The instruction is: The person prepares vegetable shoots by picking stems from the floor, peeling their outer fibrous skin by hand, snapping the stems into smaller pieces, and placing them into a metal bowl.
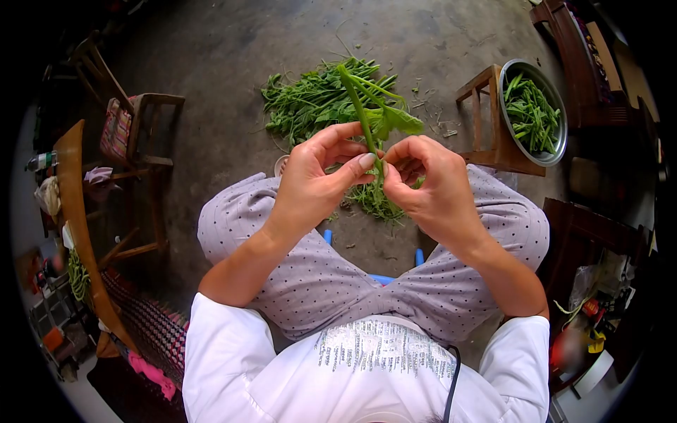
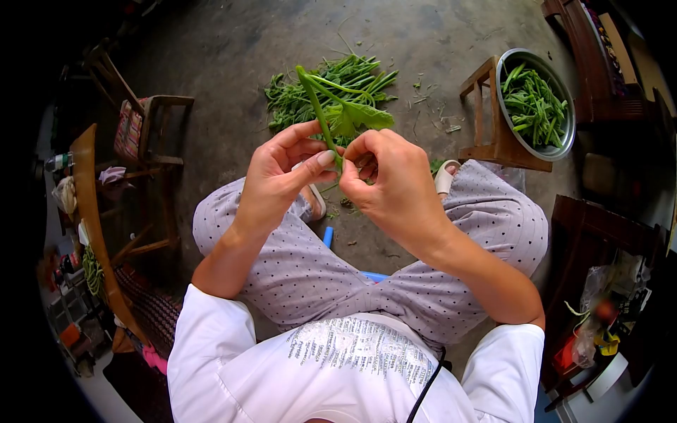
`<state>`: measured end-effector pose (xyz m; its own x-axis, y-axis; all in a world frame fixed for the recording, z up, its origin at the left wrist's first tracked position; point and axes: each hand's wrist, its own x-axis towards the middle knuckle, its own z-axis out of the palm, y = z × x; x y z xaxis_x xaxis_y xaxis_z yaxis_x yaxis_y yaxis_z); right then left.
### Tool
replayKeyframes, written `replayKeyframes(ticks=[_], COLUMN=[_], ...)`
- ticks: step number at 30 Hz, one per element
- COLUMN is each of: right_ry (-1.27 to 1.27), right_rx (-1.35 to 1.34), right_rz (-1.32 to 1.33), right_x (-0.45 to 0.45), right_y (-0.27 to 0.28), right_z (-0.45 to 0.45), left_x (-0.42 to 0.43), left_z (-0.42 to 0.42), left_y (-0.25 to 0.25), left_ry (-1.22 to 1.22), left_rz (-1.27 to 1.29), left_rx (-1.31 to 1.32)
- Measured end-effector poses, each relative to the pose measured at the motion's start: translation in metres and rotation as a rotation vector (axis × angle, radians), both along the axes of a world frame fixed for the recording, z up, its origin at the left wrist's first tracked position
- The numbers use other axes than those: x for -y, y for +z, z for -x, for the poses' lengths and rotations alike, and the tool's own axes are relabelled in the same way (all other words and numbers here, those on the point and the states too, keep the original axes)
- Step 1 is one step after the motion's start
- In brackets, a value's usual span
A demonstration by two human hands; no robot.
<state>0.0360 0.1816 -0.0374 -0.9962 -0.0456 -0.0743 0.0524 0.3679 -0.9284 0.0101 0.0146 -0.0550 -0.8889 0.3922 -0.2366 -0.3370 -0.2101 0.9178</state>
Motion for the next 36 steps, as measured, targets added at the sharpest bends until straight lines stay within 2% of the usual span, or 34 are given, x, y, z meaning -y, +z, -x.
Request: replayKeyframes(ticks=[8,10,11,14,15,18,19,21,28,34,36], right_ry=[-0.064,-0.069,-0.068,0.016,0.016,0.075,0.071,0.036,-0.086,-0.238,-0.287], right_rx=[-0.028,0.149,0.147,0.198,0.196,0.273,0.27,0.359,0.128,0.188,0.218], right_rz=[-0.012,0.23,0.229,0.528,0.526,0.955,0.954,1.126,1.23,1.229,1.248], right_x=[-0.004,-0.009,-0.013,-0.025,-0.025,-0.032,-0.034,-0.036,-0.055,-0.064,-0.065], right_y=[0.0,-0.001,-0.001,-0.001,-0.001,0.0,0.0,-0.001,-0.007,-0.008,-0.008], right_z=[0.005,0.01,0.012,0.02,0.022,0.028,0.029,0.031,0.04,0.046,0.047], left_x=[0.003,0.004,0.004,0.007,0.008,0.008,0.007,0.007,0.012,0.018,0.02], left_z=[0.002,0.002,0.001,0.002,0.002,0.001,0.001,0.0,-0.002,0.0,0.002], left_y=[0.002,0.0,-0.002,-0.004,-0.003,0.002,0.002,0.003,0.006,0.007,0.007], left_ry=[-0.024,-0.048,-0.071,-0.113,-0.114,-0.168,-0.174,-0.182,-0.336,-0.356,-0.389], left_rz=[0.071,0.032,-0.005,0.015,0.014,0.037,0.03,0.024,0.012,-0.018,-0.105], left_rx=[0.009,0.045,0.082,0.125,0.122,0.166,0.194,0.221,0.258,0.287,0.357])
